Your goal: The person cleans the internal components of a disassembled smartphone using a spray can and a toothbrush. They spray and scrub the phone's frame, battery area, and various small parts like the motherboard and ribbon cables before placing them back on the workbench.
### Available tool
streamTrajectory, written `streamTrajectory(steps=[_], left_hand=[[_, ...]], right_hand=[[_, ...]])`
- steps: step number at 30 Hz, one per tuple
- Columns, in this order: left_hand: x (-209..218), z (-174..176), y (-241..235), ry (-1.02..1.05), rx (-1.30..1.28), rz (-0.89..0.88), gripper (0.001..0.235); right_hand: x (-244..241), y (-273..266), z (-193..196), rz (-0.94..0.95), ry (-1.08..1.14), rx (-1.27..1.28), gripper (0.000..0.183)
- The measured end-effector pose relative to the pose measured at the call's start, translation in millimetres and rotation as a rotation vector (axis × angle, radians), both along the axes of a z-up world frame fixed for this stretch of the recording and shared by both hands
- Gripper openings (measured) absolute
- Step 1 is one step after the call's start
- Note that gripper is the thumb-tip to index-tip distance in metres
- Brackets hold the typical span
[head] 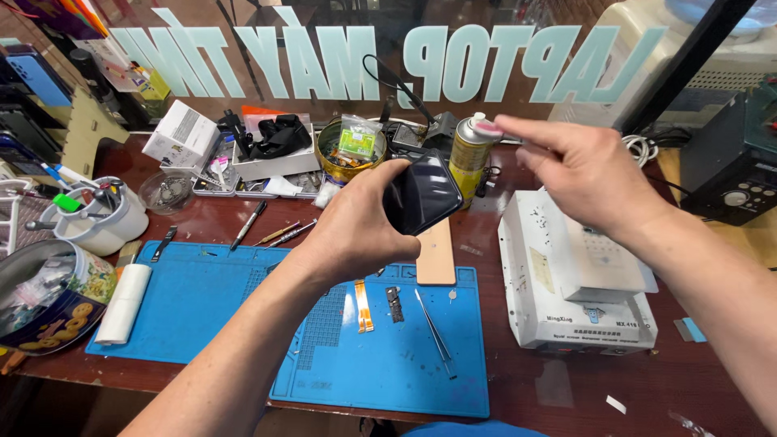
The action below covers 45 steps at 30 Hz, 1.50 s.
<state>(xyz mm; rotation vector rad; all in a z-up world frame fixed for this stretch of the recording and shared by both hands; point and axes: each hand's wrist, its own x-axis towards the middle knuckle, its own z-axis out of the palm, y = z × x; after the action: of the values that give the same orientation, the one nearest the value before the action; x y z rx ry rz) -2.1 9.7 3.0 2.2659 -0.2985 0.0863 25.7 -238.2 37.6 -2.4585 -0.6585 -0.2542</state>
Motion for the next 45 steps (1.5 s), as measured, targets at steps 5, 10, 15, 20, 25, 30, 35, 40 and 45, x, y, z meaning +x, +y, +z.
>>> streamTrajectory(steps=[5, 10, 15, 20, 25, 30, 35, 40, 45], left_hand=[[0, -1, -9, -0.07, 0.152, -0.005, 0.086], [-7, -1, -11, -0.141, 0.064, -0.059, 0.087], [-5, 6, -9, -0.078, 0.027, -0.036, 0.09], [-4, 4, -11, 0.066, -0.172, -0.056, 0.089], [0, -13, -16, 0.457, -0.959, -0.219, 0.08], [0, -34, -16, 0.781, -1.733, -0.421, 0.073], [-7, -43, -12, 0.775, -1.913, -0.551, 0.08], [-12, -45, -12, 0.769, -1.986, -0.562, 0.081], [-12, -48, -9, 0.709, -2.009, -0.577, 0.077]], right_hand=[[-8, 1, -4, -0.024, 0.096, -0.125, 0.05], [-2, -5, -11, -0.075, -0.085, 0.13, 0.043], [-9, -20, -26, 0.148, -0.212, 0.128, 0.04], [17, -35, -37, -0.266, -0.094, 0.058, 0.041], [66, -52, -46, -0.323, 0.101, 0.151, 0.044], [112, -42, -59, -0.335, 0.141, -0.01, 0.04], [130, -15, -66, -0.273, 0.098, -0.235, 0.039], [131, 5, -66, -0.362, 0.241, -0.425, 0.051], [137, 9, -71, -0.349, 0.173, -0.534, 0.059]])
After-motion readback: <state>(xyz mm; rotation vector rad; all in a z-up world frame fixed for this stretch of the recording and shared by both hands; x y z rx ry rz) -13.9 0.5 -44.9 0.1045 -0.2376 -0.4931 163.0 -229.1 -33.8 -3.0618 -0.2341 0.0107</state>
